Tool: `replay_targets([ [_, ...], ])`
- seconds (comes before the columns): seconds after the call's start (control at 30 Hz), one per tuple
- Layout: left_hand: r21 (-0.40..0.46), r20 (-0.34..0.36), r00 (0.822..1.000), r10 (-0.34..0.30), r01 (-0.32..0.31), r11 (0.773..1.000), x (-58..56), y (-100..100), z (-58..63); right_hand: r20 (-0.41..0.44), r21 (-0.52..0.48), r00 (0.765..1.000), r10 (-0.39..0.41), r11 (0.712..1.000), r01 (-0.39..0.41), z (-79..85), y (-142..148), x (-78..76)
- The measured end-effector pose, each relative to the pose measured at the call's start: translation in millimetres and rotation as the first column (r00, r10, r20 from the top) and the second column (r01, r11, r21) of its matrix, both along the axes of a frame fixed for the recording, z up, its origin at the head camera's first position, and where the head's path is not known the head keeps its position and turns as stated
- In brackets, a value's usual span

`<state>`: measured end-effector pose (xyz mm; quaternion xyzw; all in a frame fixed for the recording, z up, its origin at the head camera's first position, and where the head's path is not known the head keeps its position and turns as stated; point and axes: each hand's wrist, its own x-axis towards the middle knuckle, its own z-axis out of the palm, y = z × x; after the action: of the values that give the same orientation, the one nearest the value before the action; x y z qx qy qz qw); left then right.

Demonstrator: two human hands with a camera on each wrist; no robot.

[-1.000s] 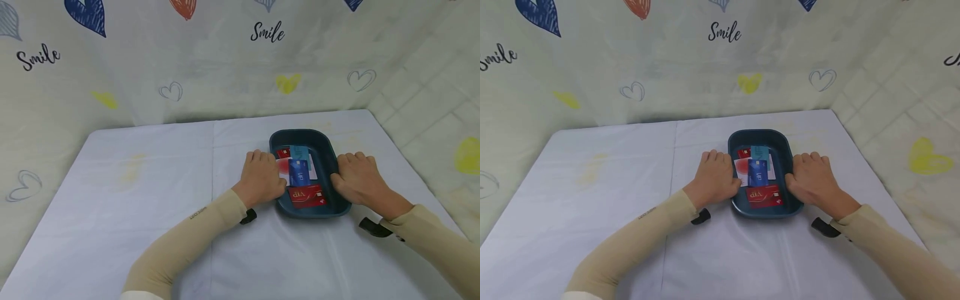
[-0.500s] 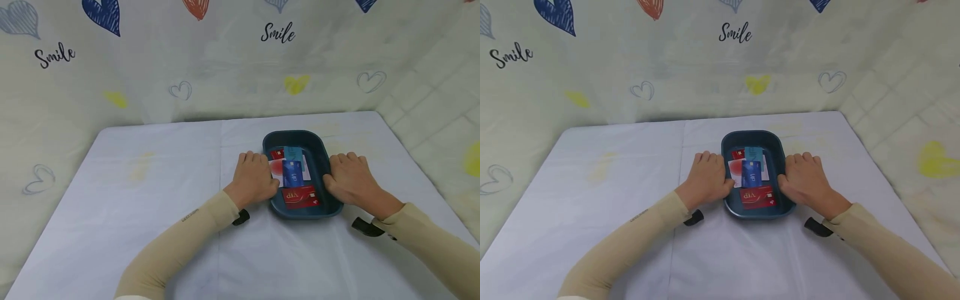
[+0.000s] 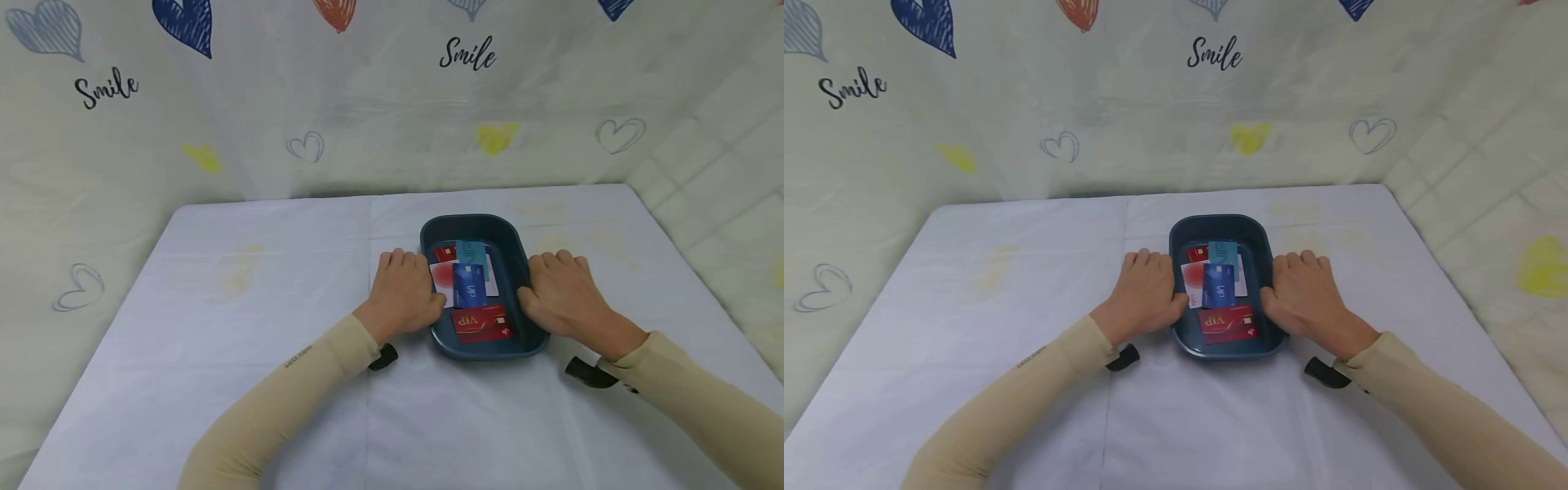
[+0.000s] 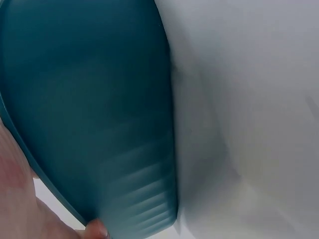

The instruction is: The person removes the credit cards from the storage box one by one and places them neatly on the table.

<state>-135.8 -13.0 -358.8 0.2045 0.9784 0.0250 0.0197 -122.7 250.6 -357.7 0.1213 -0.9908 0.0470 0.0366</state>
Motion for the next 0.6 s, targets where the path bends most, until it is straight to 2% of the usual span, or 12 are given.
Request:
replay_targets([
  [0.33, 0.026, -0.024, 1.0, 0.0, 0.001, 1.0, 1.0, -18.6, -3.3, 0.002, -0.013, 1.0, 0.016, 1.0, -0.016, -1.6, -16.5, -0.1],
  [0.6, 0.051, -0.012, 1.0, -0.01, 0.01, 0.999, 0.7, -34.9, -4.2, 0.005, -0.024, 1.0, 0.026, 0.999, -0.026, -2.1, -28.6, -0.8],
])
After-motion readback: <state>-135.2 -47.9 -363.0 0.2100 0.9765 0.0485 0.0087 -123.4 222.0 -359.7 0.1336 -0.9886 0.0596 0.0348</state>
